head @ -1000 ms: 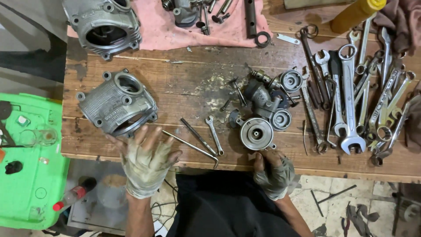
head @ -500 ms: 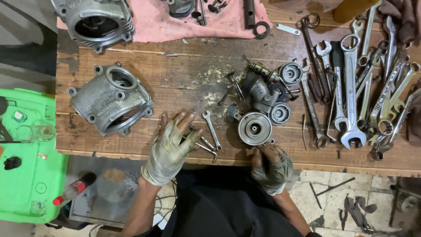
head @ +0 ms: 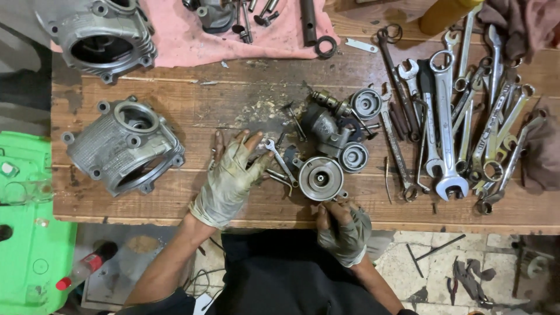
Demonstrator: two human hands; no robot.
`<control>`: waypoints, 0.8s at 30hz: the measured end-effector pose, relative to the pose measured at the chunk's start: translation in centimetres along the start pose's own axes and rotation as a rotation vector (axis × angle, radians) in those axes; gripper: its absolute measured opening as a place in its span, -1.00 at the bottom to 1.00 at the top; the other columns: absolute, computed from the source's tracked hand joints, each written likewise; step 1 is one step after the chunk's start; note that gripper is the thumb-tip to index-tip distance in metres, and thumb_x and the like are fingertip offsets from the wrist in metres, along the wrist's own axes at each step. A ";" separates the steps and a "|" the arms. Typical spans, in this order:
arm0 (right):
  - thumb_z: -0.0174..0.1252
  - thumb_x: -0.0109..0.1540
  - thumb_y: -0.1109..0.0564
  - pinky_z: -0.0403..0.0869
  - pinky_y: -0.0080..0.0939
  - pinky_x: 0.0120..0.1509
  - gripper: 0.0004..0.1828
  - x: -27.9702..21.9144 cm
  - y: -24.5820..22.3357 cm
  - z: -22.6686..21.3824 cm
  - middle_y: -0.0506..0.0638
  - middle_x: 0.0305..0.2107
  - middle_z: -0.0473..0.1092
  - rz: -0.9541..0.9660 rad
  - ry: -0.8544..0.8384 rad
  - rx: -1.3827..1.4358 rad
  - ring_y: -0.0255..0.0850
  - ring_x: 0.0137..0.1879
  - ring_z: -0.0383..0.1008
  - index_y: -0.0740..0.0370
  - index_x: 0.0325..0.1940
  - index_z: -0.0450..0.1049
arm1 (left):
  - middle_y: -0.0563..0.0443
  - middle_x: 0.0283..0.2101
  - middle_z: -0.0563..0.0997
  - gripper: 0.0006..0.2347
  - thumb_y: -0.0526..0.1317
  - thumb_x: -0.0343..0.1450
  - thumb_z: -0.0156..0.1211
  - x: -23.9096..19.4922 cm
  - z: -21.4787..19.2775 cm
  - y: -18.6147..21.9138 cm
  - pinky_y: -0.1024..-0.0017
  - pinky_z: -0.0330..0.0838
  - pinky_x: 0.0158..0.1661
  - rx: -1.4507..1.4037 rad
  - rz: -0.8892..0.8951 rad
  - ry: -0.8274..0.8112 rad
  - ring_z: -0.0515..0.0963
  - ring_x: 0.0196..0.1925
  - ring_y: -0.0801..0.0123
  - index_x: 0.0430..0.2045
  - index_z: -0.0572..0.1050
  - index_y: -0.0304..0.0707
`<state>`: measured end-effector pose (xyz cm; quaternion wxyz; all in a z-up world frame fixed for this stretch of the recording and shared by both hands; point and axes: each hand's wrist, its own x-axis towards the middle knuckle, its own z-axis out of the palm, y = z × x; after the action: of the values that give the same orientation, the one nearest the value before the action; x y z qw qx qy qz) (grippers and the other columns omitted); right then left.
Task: Inspecting and manipulating motorcycle engine components including a cylinder head and camshaft on a workbench.
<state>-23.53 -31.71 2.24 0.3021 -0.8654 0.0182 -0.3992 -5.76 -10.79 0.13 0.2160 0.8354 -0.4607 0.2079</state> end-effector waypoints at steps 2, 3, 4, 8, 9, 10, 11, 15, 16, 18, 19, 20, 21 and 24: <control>0.27 0.20 0.25 0.47 -0.08 -0.34 -0.88 0.4 -0.6 -0.7 0.10 -0.52 0.47 -0.005 -0.077 -0.053 0.03 -0.49 0.44 0.25 -0.17 0.57 | -0.20 0.37 0.38 -0.58 -0.20 0.41 0.30 0.6 -0.5 -0.4 -0.43 0.13 0.31 -0.024 0.013 -0.115 0.40 0.37 -0.19 0.20 0.47 0.08; 0.22 0.28 0.24 0.44 -0.07 -0.29 -0.85 0.6 -1.0 -1.0 0.09 -0.43 0.47 -0.011 -0.160 -0.097 -0.03 -0.43 0.43 0.23 -0.06 0.47 | -0.20 0.45 0.26 -0.49 -0.40 0.43 0.27 0.8 -0.9 -0.6 -0.42 0.09 0.37 -0.040 0.017 -0.232 0.31 0.46 -0.18 0.31 0.37 0.02; 0.22 0.28 0.24 0.44 -0.07 -0.29 -0.85 0.9 -1.0 -1.0 0.09 -0.43 0.47 -0.011 -0.156 -0.099 -0.03 -0.43 0.43 0.23 -0.06 0.47 | -0.20 0.45 0.26 -0.49 -0.40 0.43 0.27 1.0 -0.4 -0.8 -0.42 0.09 0.37 -0.041 0.022 -0.231 0.31 0.46 -0.18 0.31 0.37 0.02; 0.21 0.27 0.26 0.42 -0.10 -0.31 -0.86 1.5 -1.3 -1.0 0.06 -0.47 0.42 -0.021 -0.171 -0.058 -0.05 -0.46 0.37 0.23 -0.08 0.46 | -0.33 0.36 0.39 -0.48 -0.45 0.40 0.12 1.9 0.7 -1.1 -0.47 0.12 0.31 -0.038 0.066 -0.252 0.40 0.35 -0.30 0.31 0.35 -0.01; 0.20 0.28 0.26 0.38 -0.12 -0.34 -0.88 1.6 -1.4 -1.0 -0.01 -0.57 0.35 -0.010 -0.178 -0.060 -0.09 -0.50 0.31 0.21 -0.10 0.47 | -0.35 0.31 0.44 -0.52 -0.43 0.44 0.11 2.2 0.8 -1.1 -0.49 0.13 0.29 -0.016 0.084 -0.248 0.42 0.33 -0.29 0.29 0.35 -0.01; 0.20 0.28 0.26 0.38 -0.12 -0.34 -0.88 1.6 -1.3 -1.1 -0.01 -0.57 0.35 -0.009 -0.175 -0.059 -0.09 -0.50 0.31 0.21 -0.10 0.47 | -0.35 0.31 0.44 -0.52 -0.43 0.44 0.11 3.1 0.2 -0.8 -0.49 0.13 0.29 -0.015 0.086 -0.249 0.42 0.33 -0.29 0.29 0.35 -0.01; 0.20 0.28 0.25 0.40 -0.08 -0.35 -0.84 1.5 -1.1 -1.2 0.01 -0.53 0.37 -0.028 -0.189 -0.082 -0.05 -0.48 0.35 0.21 -0.06 0.46 | -0.36 0.29 0.46 -0.57 -0.40 0.45 0.12 4.0 -0.4 -0.5 -0.40 0.18 0.30 -0.005 0.091 -0.267 0.42 0.31 -0.32 0.26 0.37 -0.08; 0.22 0.27 0.24 0.38 -0.05 -0.38 -0.84 1.2 -1.0 -1.4 -0.02 -0.55 0.35 -0.037 -0.205 -0.134 -0.05 -0.49 0.34 0.24 -0.06 0.49 | -0.26 0.36 0.42 -0.56 -0.39 0.49 0.02 4.6 0.7 -0.6 -0.20 0.22 0.36 0.167 0.151 -0.331 0.37 0.39 -0.29 0.31 0.34 -0.04; 0.22 0.27 0.24 0.38 -0.05 -0.38 -0.84 1.3 -1.0 -1.4 -0.02 -0.55 0.35 -0.037 -0.205 -0.135 -0.05 -0.49 0.34 0.24 -0.06 0.49 | -0.26 0.36 0.42 -0.56 -0.39 0.49 0.02 5.0 0.9 -0.6 -0.20 0.22 0.36 0.165 0.152 -0.330 0.37 0.39 -0.29 0.31 0.34 -0.04; 0.23 0.26 0.25 0.37 -0.06 -0.38 -0.83 1.4 -1.0 -1.3 -0.01 -0.55 0.37 -0.035 -0.198 -0.089 -0.08 -0.49 0.34 0.26 -0.06 0.49 | -0.37 0.30 0.45 -0.65 -0.42 0.44 0.05 5.6 1.3 -0.7 -0.28 0.23 0.32 0.016 0.117 -0.278 0.34 0.38 -0.36 0.13 0.45 -0.14; 0.23 0.26 0.25 0.37 -0.06 -0.38 -0.83 1.4 -0.9 -1.4 -0.01 -0.55 0.37 -0.034 -0.197 -0.089 -0.08 -0.49 0.34 0.26 -0.06 0.49 | -0.37 0.30 0.45 -0.65 -0.42 0.44 0.05 5.7 1.3 -0.8 -0.28 0.23 0.32 0.016 0.118 -0.279 0.34 0.38 -0.36 0.13 0.45 -0.14; 0.21 0.27 0.25 0.41 -0.09 -0.35 -0.82 1.3 -0.8 -1.4 0.01 -0.52 0.40 -0.020 -0.206 -0.065 -0.09 -0.47 0.37 0.26 -0.05 0.49 | -0.36 0.31 0.45 -0.63 -0.42 0.43 0.05 5.9 1.2 -0.8 -0.26 0.18 0.35 0.018 0.113 -0.301 0.33 0.39 -0.39 0.15 0.42 -0.14; 0.20 0.27 0.25 0.45 -0.11 -0.31 -0.81 1.3 -0.7 -1.4 0.04 -0.49 0.42 -0.006 -0.215 -0.041 -0.09 -0.46 0.41 0.27 -0.03 0.49 | -0.35 0.33 0.44 -0.61 -0.41 0.43 0.06 6.1 1.2 -0.8 -0.23 0.14 0.38 0.021 0.107 -0.323 0.31 0.40 -0.42 0.18 0.39 -0.13; 0.20 0.28 0.20 0.40 -0.09 -0.36 -0.84 1.5 -0.7 -1.2 0.08 -0.44 0.46 -0.035 -0.200 -0.110 -0.05 -0.46 0.41 0.21 -0.06 0.46 | -0.37 0.30 0.43 -0.62 -0.36 0.46 0.04 6.1 1.9 -1.1 -0.24 0.05 0.42 -0.030 0.105 -0.300 0.29 0.41 -0.39 0.22 0.36 -0.27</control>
<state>-23.53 -32.12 4.22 0.2477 -0.9163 -0.0053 -0.3147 -1.55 -15.47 1.75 0.1463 0.8286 -0.5337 0.0850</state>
